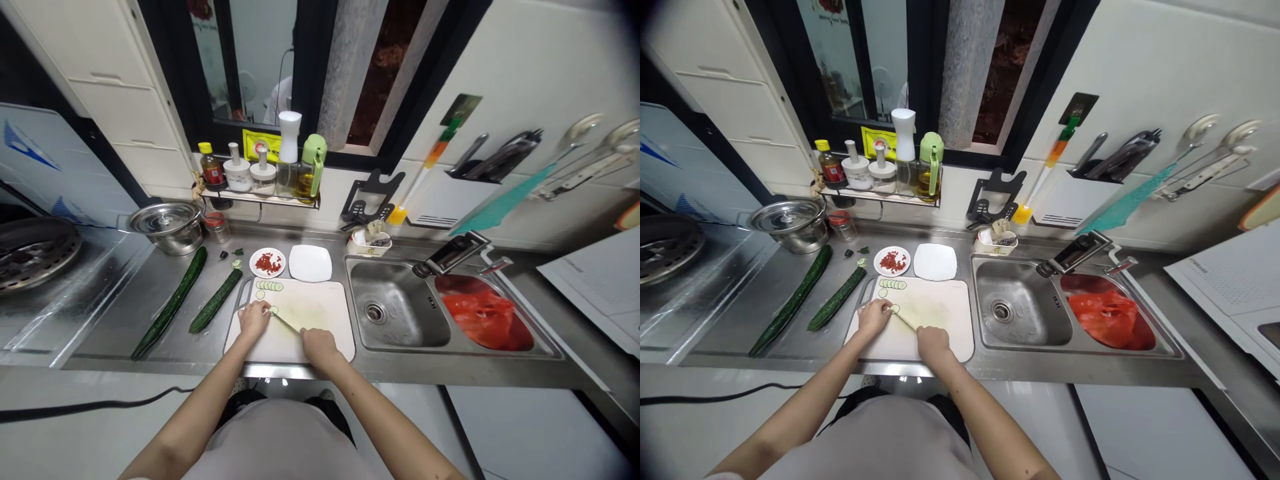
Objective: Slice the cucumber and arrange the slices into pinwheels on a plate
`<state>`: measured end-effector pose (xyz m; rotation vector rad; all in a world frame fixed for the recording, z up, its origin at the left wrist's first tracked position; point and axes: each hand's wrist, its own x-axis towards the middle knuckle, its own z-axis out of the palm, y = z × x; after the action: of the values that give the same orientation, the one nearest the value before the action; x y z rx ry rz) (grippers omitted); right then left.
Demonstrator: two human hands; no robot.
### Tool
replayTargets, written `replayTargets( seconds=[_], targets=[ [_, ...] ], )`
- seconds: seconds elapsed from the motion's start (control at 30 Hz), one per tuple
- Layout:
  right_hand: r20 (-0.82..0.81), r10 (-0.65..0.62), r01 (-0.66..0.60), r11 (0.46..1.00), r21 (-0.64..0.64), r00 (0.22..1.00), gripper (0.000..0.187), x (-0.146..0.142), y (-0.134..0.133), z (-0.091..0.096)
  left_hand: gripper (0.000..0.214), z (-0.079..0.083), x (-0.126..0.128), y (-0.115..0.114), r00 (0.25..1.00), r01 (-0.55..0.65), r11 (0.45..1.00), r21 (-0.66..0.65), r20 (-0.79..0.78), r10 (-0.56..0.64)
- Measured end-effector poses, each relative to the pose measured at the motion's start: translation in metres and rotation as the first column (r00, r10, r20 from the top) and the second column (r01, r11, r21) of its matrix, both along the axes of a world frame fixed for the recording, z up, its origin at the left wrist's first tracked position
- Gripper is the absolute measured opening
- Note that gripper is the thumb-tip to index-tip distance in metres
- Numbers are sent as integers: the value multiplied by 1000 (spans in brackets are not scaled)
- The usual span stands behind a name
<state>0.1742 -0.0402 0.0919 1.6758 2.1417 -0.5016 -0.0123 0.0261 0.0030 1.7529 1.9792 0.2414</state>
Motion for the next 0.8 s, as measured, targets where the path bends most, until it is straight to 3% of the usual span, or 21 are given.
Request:
replayTargets(
  seconds=[0.33, 0.53, 0.8],
  targets=[
    [62, 54, -59, 996, 72, 997, 34, 3, 20, 12, 23, 2, 0, -1, 1000, 0, 1000, 10, 9, 0],
    [25, 22, -24, 997, 76, 999, 33, 15, 17, 14, 22, 2, 0, 2, 1000, 12, 1000, -4, -13, -12],
    [-67, -257, 261, 964, 59, 964, 32, 48, -12, -9, 20, 4, 10, 5, 997, 31, 999, 32, -70, -29]
  ],
)
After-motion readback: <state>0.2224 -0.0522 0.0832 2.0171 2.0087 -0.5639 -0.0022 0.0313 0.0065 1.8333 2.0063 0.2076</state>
